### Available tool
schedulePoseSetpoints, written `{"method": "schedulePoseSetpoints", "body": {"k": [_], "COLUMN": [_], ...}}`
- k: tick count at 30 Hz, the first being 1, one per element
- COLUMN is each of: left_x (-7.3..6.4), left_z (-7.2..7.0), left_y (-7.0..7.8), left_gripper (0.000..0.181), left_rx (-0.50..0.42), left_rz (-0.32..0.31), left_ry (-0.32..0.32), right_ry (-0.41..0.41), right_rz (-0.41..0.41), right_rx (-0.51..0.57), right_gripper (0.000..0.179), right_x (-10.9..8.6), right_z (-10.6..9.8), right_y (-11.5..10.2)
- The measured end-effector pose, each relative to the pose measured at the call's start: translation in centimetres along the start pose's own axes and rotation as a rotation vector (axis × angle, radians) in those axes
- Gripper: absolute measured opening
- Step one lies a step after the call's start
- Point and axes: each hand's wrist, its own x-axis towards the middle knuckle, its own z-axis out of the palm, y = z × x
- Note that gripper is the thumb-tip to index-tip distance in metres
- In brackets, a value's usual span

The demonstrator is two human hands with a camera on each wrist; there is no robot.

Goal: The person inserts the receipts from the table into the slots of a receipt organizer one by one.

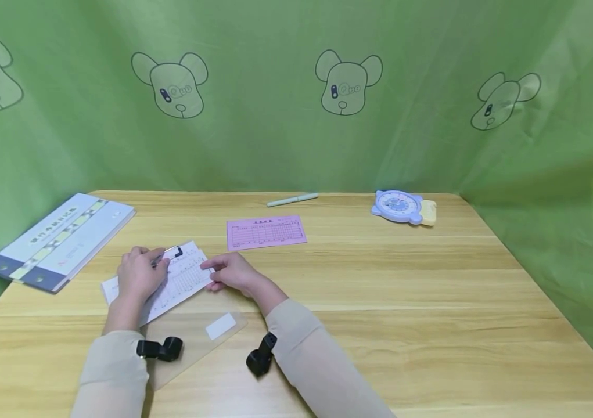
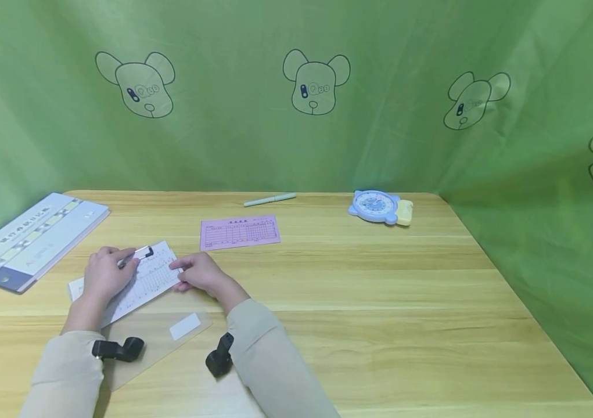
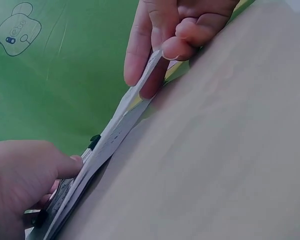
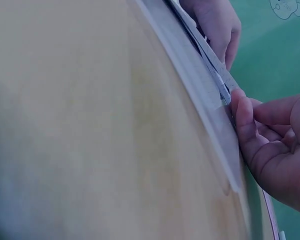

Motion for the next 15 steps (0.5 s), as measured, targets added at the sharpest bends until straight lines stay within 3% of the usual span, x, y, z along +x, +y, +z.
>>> {"method": "schedulePoseSetpoints", "body": {"k": [6,15], "left_x": [-0.04,-0.04], "left_z": [0.15,0.4], "left_y": [-0.29,-0.49], "left_gripper": [0.034,0.031], "left_rx": [-0.009,0.09], "left_rz": [0.015,0.133], "left_ry": [0.009,0.048], "right_ry": [-0.012,-0.016], "right_rz": [0.025,0.064], "right_rx": [0.02,0.024], "right_gripper": [0.029,0.029], "right_x": [0.41,0.97], "right_z": [0.14,0.32], "right_y": [-0.08,-0.45]}}
